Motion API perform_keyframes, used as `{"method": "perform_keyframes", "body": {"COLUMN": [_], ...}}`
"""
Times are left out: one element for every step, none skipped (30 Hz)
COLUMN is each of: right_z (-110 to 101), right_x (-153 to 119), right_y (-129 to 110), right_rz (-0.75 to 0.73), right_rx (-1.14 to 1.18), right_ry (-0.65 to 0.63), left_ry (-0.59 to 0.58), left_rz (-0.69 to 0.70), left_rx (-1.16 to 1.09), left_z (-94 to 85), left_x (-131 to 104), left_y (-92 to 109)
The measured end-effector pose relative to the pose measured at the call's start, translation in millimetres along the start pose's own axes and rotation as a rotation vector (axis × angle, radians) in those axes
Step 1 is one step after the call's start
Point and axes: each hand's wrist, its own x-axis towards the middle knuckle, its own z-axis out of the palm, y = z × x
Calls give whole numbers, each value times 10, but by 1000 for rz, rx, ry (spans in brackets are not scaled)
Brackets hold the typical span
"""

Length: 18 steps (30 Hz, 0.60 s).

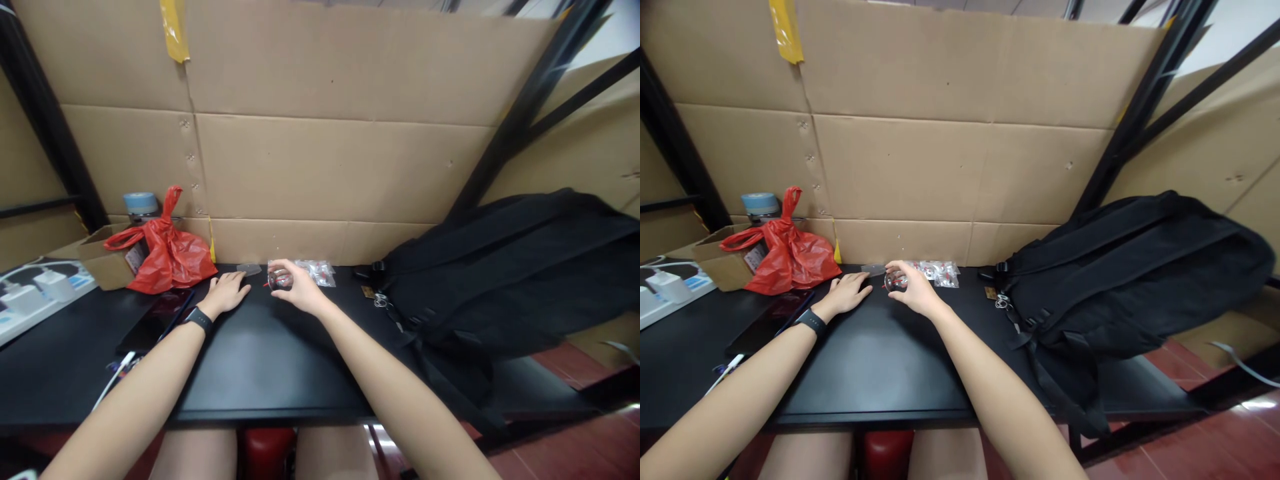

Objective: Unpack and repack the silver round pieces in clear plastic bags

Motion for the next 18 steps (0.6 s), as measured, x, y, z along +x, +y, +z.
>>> {"method": "perform_keyframes", "body": {"right_z": [-10,-20,-31,-40,-50,-58,-65,-72,-78,-84,-90,-97,-106,-117,-129,-143,-159,-175], "right_x": [-1,-1,-2,-2,-2,-2,-3,-5,-7,-9,-12,-15,-18,-22,-26,-30,-35,-39], "right_y": [-11,-20,-27,-32,-37,-40,-42,-43,-44,-43,-40,-36,-31,-24,-16,-7,1,7], "right_rz": [-12,-24,-35,-45,-53,-57,-58,-57,-55,-54,-53,-54,-56,-57,-59,-61,-58,-50], "right_rx": [-19,-34,-45,-52,-55,-52,-47,-41,-35,-33,-35,-44,-62,-90,-130,-177,-226,-272], "right_ry": [-4,-10,-20,-31,-45,-59,-72,-88,-104,-121,-137,-154,-173,-191,-208,-225,-243,-262], "left_ry": [-3,0,8,18,28,37,44,50,49,39,18,-14,-53,-92,-130,-165,-196,-220], "left_rz": [-3,-4,-1,8,25,47,73,97,118,135,149,163,178,194,212,229,245,261], "left_rx": [12,24,34,42,49,53,55,55,51,44,32,15,-5,-26,-45,-60,-70,-72], "left_z": [-3,-11,-26,-47,-73,-104,-137,-170,-202,-232,-257,-277,-293,-305,-314,-323,-332,-342], "left_x": [-2,-9,-19,-31,-46,-62,-78,-95,-111,-127,-142,-157,-171,-184,-196,-208,-221,-233], "left_y": [8,22,40,63,88,115,144,174,204,234,263,292,319,345,369,391,412,432]}}
